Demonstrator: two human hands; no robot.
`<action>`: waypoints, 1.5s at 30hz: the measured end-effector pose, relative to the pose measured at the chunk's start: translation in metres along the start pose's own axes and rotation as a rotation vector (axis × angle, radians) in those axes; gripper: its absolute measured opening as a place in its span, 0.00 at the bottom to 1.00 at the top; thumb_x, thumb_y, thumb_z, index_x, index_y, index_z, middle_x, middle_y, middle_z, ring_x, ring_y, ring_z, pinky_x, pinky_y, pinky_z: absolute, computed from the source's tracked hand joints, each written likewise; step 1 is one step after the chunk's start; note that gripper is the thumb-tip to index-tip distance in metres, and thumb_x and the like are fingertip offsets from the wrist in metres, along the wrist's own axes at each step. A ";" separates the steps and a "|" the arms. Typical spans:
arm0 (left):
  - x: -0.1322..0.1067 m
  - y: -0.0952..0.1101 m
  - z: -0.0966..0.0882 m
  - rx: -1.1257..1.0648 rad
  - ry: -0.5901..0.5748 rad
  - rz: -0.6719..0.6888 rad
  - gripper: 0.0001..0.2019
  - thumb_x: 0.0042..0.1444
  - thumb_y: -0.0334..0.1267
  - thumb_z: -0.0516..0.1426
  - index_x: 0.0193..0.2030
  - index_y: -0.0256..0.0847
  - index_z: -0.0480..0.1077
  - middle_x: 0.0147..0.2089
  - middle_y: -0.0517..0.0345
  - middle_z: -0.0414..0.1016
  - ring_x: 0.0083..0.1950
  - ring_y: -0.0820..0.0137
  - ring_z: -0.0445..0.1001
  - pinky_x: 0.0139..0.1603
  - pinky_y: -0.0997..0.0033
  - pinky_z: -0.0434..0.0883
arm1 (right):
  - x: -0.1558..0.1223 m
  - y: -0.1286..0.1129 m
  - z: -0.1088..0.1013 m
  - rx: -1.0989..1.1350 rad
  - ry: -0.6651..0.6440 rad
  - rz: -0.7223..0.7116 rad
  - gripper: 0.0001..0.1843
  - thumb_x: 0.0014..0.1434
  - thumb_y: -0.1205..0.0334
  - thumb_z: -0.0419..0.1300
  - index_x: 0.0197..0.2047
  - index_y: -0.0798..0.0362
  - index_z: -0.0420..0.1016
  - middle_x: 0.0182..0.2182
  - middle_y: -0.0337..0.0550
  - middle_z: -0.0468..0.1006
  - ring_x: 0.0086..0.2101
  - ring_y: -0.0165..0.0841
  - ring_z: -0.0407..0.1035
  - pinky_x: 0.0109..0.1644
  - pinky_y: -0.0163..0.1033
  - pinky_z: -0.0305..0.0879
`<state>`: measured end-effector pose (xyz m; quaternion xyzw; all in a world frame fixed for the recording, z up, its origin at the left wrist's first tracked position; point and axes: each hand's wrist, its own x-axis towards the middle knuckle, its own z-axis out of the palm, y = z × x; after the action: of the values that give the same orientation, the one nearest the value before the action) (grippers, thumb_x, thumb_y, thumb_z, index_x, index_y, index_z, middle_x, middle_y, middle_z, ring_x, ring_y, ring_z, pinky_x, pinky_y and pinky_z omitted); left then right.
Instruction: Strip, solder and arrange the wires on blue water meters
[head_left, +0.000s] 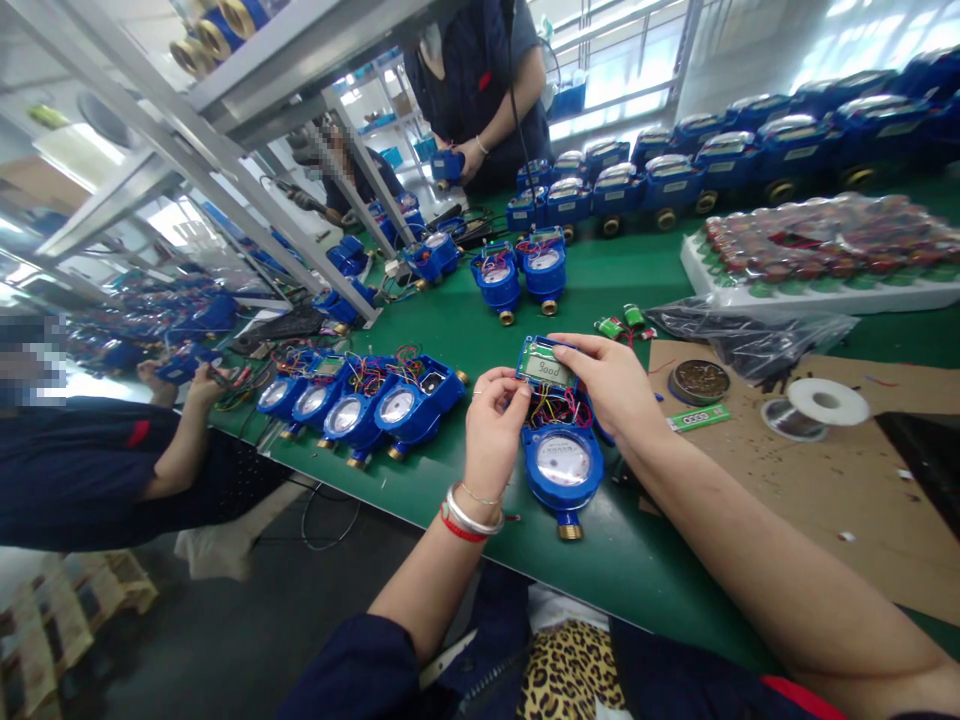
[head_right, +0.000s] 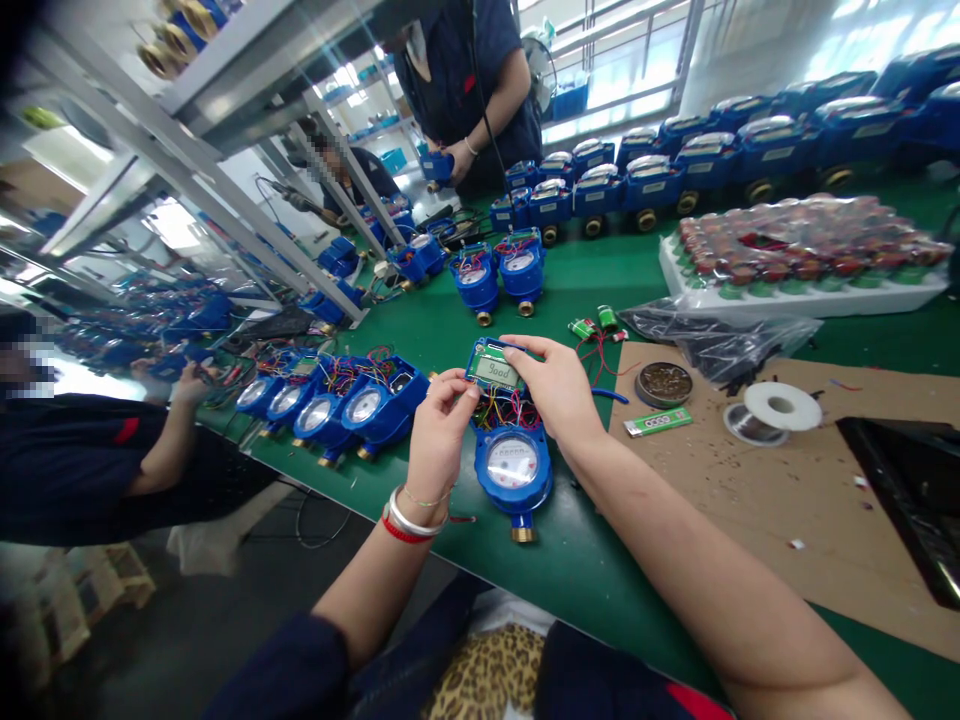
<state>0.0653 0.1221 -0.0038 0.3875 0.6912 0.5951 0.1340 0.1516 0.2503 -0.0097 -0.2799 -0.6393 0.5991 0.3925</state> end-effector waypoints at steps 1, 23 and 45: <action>0.000 0.001 0.000 0.040 0.004 0.015 0.06 0.58 0.38 0.57 0.33 0.40 0.71 0.49 0.51 0.67 0.53 0.65 0.67 0.53 0.67 0.65 | 0.000 0.000 0.000 -0.018 0.003 -0.022 0.15 0.57 0.57 0.61 0.46 0.50 0.80 0.41 0.42 0.81 0.39 0.37 0.74 0.46 0.44 0.69; 0.009 0.007 -0.027 -0.179 -0.237 -0.242 0.06 0.54 0.36 0.56 0.31 0.37 0.72 0.47 0.53 0.72 0.51 0.65 0.67 0.56 0.66 0.60 | 0.013 0.006 -0.005 -0.440 -0.072 -0.139 0.13 0.61 0.61 0.57 0.47 0.53 0.79 0.45 0.45 0.79 0.45 0.38 0.71 0.52 0.45 0.65; 0.004 -0.008 -0.037 0.282 -0.207 0.293 0.08 0.62 0.36 0.55 0.47 0.43 0.71 0.50 0.53 0.74 0.55 0.65 0.70 0.61 0.59 0.63 | 0.021 0.031 -0.006 -0.324 -0.423 -0.046 0.22 0.68 0.54 0.45 0.58 0.52 0.70 0.58 0.44 0.69 0.59 0.35 0.61 0.66 0.45 0.51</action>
<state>0.0351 0.0984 -0.0006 0.5575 0.6866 0.4626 0.0607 0.1422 0.2748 -0.0370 -0.1930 -0.8009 0.5249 0.2139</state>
